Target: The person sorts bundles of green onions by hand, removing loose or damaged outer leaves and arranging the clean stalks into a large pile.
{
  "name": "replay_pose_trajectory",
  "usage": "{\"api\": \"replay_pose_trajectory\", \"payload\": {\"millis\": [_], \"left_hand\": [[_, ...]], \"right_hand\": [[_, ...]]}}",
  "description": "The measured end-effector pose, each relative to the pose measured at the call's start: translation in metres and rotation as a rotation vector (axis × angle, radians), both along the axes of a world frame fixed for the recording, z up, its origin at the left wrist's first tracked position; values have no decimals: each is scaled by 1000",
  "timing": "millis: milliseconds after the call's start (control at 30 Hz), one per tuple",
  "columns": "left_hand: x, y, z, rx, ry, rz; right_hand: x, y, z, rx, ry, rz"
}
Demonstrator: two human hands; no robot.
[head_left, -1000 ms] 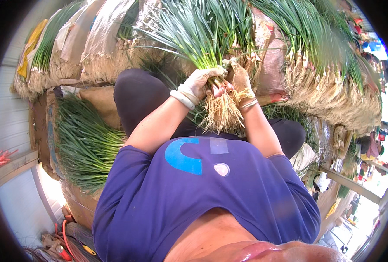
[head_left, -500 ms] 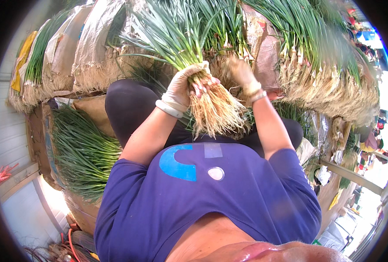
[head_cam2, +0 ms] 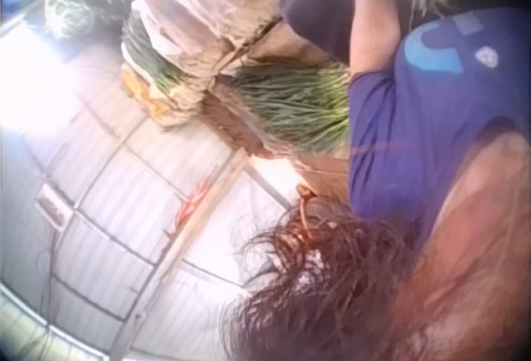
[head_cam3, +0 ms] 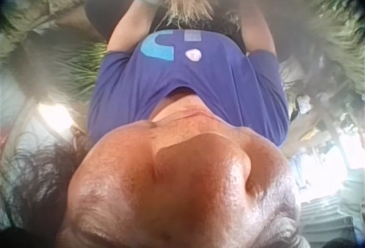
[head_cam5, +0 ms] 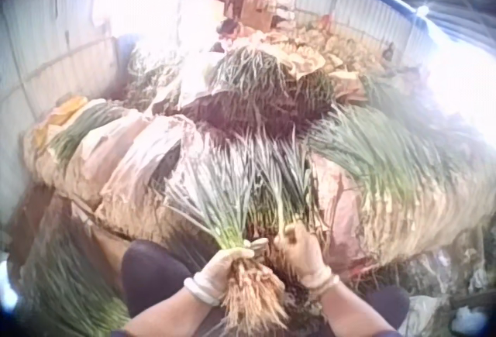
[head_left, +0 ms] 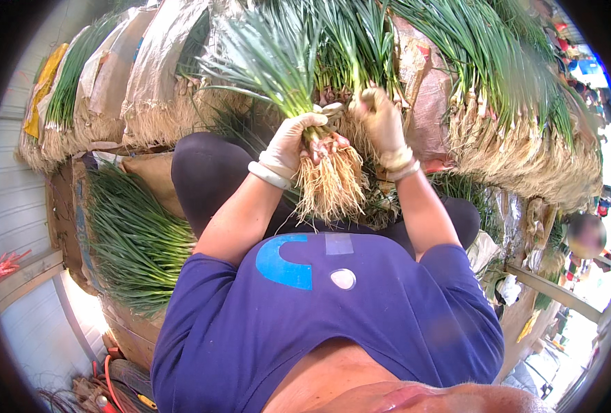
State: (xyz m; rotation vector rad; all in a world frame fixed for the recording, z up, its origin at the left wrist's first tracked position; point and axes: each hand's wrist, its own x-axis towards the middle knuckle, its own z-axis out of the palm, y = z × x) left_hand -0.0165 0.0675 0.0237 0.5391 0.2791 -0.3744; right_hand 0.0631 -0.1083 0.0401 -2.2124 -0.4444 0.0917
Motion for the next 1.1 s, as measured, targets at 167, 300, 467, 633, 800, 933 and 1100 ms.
{"api": "replay_pose_trajectory", "payload": {"millis": [167, 300, 467, 633, 800, 933, 1100], "left_hand": [[1, -11, 0, -66, 49, -46], [-2, -11, -6, -101, -5, 38], [-1, -10, -10, -13, 10, -115], [-4, -18, -2, -24, 41, 3], [-3, -14, -15, -39, 88, 42], [-3, -17, -13, -99, -2, 14], [-5, -15, -9, -148, 47, 9]], "right_hand": [[-69, -20, -20, -93, -43, 208], [-27, -66, -69, -434, 455, 240], [-4, -6, -40, 840, 1066, 0], [4, 20, -47, 975, 918, -129], [16, 19, -77, 1276, 1095, -124], [43, 5, -95, 1288, 1168, -28], [11, 37, -43, 1007, 1274, -25]]}}
